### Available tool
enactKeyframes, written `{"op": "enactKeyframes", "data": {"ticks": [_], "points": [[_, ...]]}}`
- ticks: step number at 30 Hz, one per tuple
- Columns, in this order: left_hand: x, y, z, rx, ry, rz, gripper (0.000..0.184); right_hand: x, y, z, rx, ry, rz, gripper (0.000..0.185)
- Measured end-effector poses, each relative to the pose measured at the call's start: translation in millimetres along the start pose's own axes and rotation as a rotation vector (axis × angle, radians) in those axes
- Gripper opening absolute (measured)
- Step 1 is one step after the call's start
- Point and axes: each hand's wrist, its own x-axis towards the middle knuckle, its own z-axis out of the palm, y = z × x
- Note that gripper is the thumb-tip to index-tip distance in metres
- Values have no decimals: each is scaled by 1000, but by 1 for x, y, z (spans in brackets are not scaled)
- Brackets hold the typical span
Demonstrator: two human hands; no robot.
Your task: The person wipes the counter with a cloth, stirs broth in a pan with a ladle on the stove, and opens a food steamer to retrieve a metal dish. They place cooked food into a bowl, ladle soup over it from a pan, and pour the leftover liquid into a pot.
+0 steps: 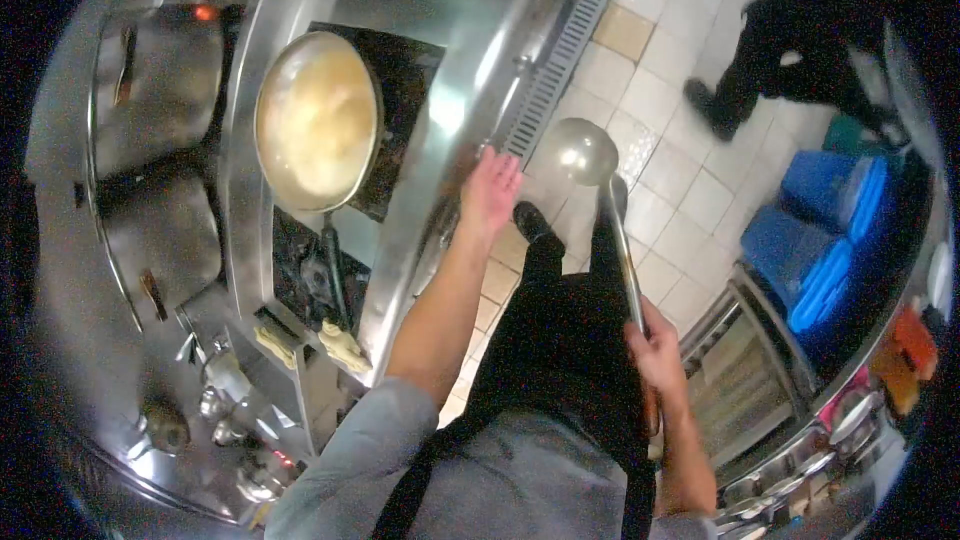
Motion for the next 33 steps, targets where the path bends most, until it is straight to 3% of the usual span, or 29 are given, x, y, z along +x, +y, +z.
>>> {"op": "enactKeyframes", "data": {"ticks": [1,4,5,16,21,33], "points": [[-2,-2,7,2,12,33,46,8,4,-2,22,3,16,51],[31,-11,-14,-37,-106,9,44,25,16,-6,64,-46,168,51],[21,-8,0,-38,-108,25,32,31,21,-6,48,-33,101,50],[39,1,20,-221,-86,-2,24,79,32,-8,34,32,-86,50],[42,1,22,-225,-73,25,11,91,28,-13,68,61,37,50],[32,0,34,-234,25,51,7,112,27,-7,164,85,66,47]]}}
